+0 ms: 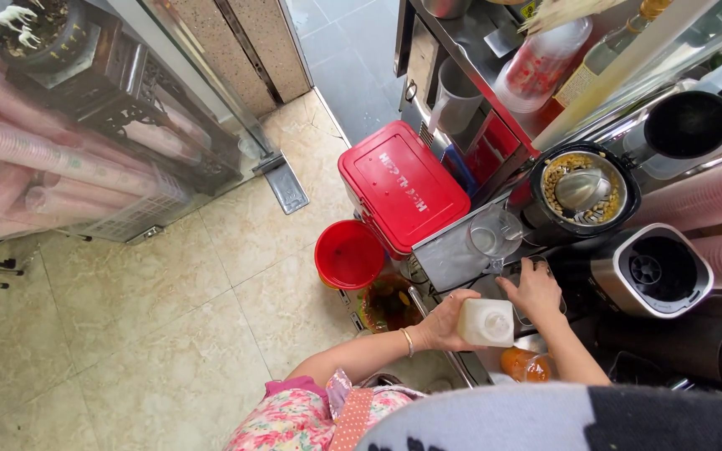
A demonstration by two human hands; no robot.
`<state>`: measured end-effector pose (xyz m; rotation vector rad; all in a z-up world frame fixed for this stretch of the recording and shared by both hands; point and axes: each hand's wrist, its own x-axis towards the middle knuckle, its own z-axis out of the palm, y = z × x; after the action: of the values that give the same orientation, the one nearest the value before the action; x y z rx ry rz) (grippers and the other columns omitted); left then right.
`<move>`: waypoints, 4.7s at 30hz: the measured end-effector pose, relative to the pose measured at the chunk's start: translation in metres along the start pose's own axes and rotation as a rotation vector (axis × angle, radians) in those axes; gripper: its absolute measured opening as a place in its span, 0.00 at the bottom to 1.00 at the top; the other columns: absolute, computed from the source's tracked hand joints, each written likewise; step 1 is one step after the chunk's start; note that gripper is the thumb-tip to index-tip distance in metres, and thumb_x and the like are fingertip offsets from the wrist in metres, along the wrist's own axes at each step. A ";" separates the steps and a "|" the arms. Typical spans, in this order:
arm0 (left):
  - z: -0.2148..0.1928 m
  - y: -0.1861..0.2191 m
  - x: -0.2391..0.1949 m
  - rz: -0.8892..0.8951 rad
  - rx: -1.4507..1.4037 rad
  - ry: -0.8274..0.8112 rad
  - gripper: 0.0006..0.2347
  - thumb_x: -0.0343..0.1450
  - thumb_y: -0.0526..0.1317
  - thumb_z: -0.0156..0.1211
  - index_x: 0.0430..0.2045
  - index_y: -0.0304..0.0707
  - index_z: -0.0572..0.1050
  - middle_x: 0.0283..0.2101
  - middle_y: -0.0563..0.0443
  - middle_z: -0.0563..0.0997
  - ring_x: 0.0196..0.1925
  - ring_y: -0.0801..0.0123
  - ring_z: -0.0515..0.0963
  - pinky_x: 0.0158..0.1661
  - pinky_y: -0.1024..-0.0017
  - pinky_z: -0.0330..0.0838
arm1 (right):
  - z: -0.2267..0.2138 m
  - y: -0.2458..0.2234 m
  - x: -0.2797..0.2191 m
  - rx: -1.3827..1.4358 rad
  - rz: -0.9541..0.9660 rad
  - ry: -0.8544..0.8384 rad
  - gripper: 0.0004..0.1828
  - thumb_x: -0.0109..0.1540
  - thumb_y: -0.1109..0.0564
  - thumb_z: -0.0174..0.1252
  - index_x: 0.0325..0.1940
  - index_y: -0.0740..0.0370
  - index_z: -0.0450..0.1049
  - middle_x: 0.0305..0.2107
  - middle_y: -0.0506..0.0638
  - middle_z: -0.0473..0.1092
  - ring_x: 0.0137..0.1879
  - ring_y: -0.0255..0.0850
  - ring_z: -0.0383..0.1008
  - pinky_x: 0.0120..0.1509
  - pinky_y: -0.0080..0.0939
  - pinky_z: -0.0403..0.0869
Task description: Preparing and pouring fresh fruit juice into cups and adding ice.
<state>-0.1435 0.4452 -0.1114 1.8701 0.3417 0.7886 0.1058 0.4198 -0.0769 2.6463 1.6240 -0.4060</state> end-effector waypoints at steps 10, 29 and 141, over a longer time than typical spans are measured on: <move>0.000 -0.005 -0.002 0.009 0.040 -0.041 0.45 0.58 0.50 0.80 0.66 0.37 0.55 0.60 0.39 0.68 0.63 0.50 0.72 0.66 0.59 0.67 | 0.014 0.017 -0.001 0.005 0.190 0.084 0.37 0.55 0.43 0.70 0.56 0.70 0.66 0.50 0.72 0.67 0.48 0.68 0.76 0.47 0.60 0.78; -0.015 0.002 0.016 -0.041 0.110 -0.089 0.33 0.57 0.44 0.82 0.51 0.32 0.66 0.46 0.41 0.79 0.47 0.56 0.82 0.48 0.65 0.77 | -0.101 -0.009 -0.178 1.005 0.355 0.812 0.28 0.58 0.57 0.70 0.59 0.62 0.69 0.40 0.46 0.76 0.41 0.30 0.74 0.47 0.32 0.75; -0.043 0.160 0.129 -0.079 0.631 -1.076 0.32 0.51 0.50 0.80 0.38 0.29 0.67 0.34 0.31 0.81 0.38 0.37 0.80 0.42 0.51 0.74 | -0.076 -0.006 -0.263 0.657 0.211 0.675 0.18 0.57 0.59 0.74 0.51 0.56 0.81 0.41 0.44 0.77 0.52 0.42 0.67 0.57 0.42 0.67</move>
<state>-0.0945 0.4798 0.0901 2.5404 -0.0499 -0.5035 0.0040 0.2036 0.0566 3.7218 1.4738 -0.0165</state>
